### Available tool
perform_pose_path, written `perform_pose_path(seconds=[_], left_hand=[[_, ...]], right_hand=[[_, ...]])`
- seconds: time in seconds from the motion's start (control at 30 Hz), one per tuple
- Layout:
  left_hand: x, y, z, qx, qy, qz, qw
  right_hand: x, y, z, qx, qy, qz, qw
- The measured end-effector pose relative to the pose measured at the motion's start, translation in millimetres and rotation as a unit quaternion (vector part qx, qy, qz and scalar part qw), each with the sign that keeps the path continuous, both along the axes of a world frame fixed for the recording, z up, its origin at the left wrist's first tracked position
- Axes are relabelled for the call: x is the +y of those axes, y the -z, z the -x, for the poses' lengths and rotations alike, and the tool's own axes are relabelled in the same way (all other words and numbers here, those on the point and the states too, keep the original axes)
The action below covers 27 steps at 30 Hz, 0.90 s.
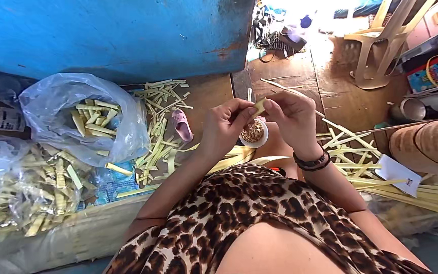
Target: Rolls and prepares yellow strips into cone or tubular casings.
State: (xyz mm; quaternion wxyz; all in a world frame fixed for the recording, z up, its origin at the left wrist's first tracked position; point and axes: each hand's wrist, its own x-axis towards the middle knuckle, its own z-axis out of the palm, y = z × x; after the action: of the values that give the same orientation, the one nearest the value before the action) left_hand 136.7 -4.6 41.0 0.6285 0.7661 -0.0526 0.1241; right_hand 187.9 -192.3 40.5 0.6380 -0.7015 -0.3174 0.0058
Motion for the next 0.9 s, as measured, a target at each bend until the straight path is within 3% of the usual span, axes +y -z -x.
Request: perform_pose_path(seconds=[0.07, 0.2, 0.3, 0.37, 0.43, 0.5, 0.57, 0.67, 0.73, 0.77, 0.83, 0.9], left_hand=[[2, 4, -7, -0.002, -0.005, -0.012, 1.0], [5, 10, -18, -0.006, 0.012, 0.026, 1.0], [4, 12, -24, -0.021, -0.001, 0.051, 0.999], [1, 20, -27, -0.082, -0.04, -0.01, 0.996], [-2, 35, -30, -0.141, -0.064, -0.13, 0.979], [-2, 49, -29, -0.163, -0.068, -0.226, 0.958], [-1, 53, -28, -0.159, -0.049, -0.257, 0.952], [-2, 48, -28, -0.089, -0.022, -0.131, 0.987], [-1, 36, -29, 0.023, -0.03, 0.028, 0.999], [0, 28, -28, 0.063, -0.033, 0.081, 0.994], [0, 16, -21, 0.068, -0.033, 0.102, 0.992], [2, 6, -11, 0.051, 0.005, 0.112, 0.992]], right_hand=[[2, 3, -5, 0.006, 0.0, 0.011, 1.0], [8, 9, -13, -0.085, 0.052, 0.046, 0.994], [11, 17, -17, 0.031, 0.006, -0.032, 0.999], [17, 23, -20, 0.148, -0.005, -0.084, 0.985], [20, 25, -20, 0.219, 0.011, -0.08, 0.972], [19, 25, -18, 0.237, 0.023, -0.057, 0.97], [16, 23, -18, 0.224, 0.032, -0.062, 0.972], [11, 24, -13, 0.116, 0.043, -0.06, 0.99], [13, 24, -9, -0.058, 0.069, 0.008, 0.996], [15, 27, -10, -0.17, 0.089, 0.052, 0.98], [17, 34, -13, -0.337, 0.09, 0.09, 0.933], [14, 34, -15, -0.361, 0.061, 0.078, 0.927]])
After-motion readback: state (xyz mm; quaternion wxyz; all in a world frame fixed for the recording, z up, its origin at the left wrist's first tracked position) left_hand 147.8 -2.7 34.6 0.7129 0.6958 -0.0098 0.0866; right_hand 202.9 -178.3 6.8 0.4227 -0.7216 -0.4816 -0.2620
